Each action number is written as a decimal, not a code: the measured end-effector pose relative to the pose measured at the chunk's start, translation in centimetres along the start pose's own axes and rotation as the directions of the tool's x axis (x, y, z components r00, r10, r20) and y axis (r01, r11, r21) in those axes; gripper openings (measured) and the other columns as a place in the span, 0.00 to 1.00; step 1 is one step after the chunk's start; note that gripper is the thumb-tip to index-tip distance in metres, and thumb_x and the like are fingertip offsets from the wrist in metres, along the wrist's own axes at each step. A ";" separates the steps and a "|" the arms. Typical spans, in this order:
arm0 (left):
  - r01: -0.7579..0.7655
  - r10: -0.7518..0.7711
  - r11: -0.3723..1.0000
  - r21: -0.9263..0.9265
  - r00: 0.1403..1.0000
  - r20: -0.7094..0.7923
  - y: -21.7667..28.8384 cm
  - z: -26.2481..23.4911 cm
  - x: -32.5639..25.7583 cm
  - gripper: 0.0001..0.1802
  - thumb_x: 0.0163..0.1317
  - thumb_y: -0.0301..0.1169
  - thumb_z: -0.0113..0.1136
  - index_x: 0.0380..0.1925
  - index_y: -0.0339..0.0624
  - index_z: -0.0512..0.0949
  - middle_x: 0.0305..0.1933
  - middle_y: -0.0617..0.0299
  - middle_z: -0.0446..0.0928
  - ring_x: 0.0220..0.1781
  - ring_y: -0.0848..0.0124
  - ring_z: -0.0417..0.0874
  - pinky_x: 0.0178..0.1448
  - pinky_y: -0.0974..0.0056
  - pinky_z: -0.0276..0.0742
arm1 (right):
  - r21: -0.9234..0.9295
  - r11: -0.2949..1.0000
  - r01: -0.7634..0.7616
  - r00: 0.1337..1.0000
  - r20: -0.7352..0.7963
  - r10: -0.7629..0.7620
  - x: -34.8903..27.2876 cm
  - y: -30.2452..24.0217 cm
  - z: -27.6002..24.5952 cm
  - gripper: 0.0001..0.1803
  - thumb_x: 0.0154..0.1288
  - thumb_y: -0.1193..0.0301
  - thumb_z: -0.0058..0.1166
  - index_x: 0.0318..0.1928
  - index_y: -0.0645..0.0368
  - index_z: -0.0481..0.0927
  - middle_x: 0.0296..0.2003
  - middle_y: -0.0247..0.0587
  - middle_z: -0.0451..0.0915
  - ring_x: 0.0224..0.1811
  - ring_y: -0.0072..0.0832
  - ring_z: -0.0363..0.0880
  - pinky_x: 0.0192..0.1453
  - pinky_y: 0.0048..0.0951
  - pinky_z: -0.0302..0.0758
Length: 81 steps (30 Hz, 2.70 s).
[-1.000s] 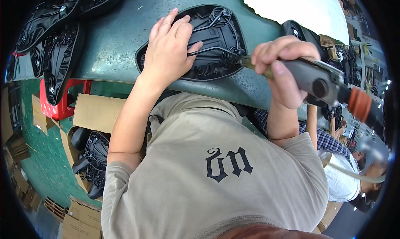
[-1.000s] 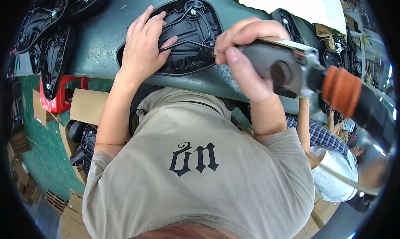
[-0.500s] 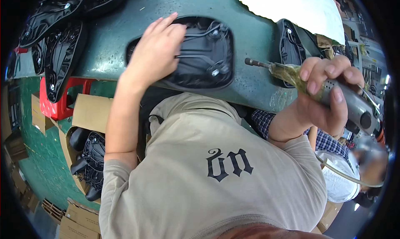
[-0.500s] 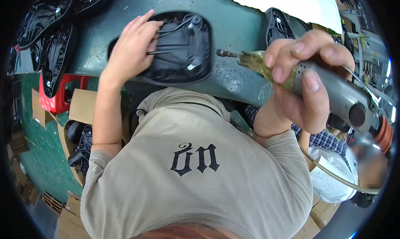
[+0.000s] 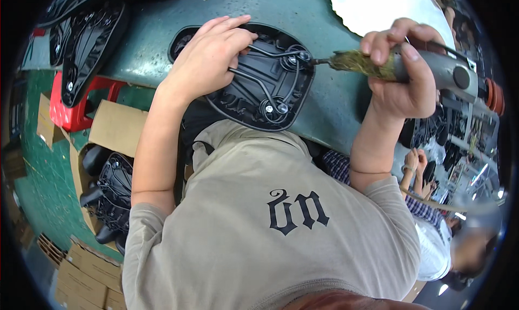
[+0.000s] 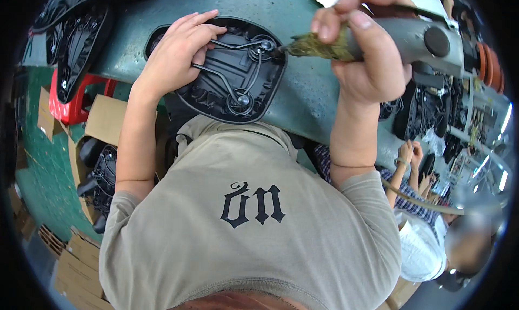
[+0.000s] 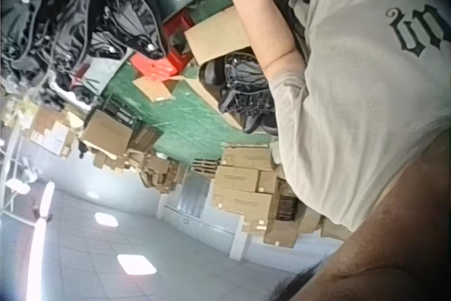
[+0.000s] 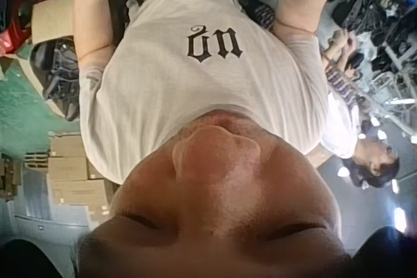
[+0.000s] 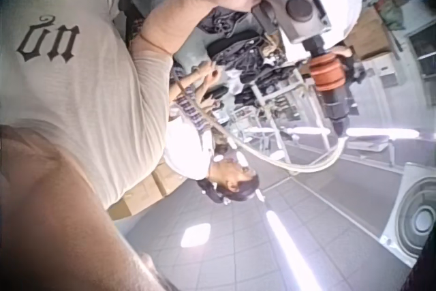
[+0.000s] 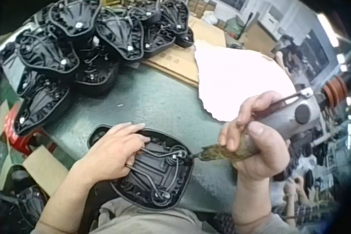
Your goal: Assemble bicycle seat components using a pneumatic screwdriver in a factory setting.
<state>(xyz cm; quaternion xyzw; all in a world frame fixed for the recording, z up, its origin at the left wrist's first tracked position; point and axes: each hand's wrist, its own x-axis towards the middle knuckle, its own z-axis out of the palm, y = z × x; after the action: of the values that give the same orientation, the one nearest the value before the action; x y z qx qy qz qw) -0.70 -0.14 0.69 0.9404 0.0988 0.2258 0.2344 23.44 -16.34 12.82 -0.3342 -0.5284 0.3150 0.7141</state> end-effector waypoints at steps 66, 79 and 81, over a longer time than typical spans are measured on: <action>0.980 -0.480 0.183 -0.073 0.024 -0.877 6.1 -5.3 -32.4 0.22 0.51 0.21 0.66 0.49 0.39 0.81 0.35 0.56 0.79 0.58 0.47 0.81 0.69 0.49 0.73 | -0.281 0.922 -0.266 0.957 -0.189 0.219 -3.4 6.1 -7.8 0.09 0.71 0.84 0.55 0.49 0.65 0.77 0.37 0.46 0.81 0.33 0.31 0.79 0.45 0.38 0.78; 0.080 0.246 0.415 -0.906 -0.969 0.027 14.4 -13.5 -67.0 0.30 0.56 0.32 0.78 0.53 0.19 0.79 0.56 0.45 0.84 0.49 0.56 0.88 0.55 0.53 0.87 | -0.307 0.913 -0.269 0.953 -0.222 0.206 -3.5 6.2 -7.1 0.08 0.72 0.83 0.55 0.49 0.63 0.77 0.37 0.45 0.81 0.34 0.30 0.81 0.46 0.36 0.81; 0.081 0.244 0.258 -0.963 -0.970 -0.017 14.0 -12.8 -68.1 0.35 0.59 0.41 0.77 0.55 0.19 0.79 0.60 0.45 0.83 0.51 0.56 0.87 0.59 0.52 0.84 | -0.346 0.903 -0.255 0.958 -0.216 0.187 -3.8 5.7 -7.0 0.08 0.72 0.82 0.55 0.49 0.62 0.77 0.37 0.44 0.81 0.34 0.30 0.81 0.46 0.36 0.81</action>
<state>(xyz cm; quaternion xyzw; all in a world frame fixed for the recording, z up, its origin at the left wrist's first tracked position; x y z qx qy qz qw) -65.50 -27.09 -8.19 0.2774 -0.7664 -0.5767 0.0553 28.69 -17.06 4.61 -0.5474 -0.4710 0.2578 0.6419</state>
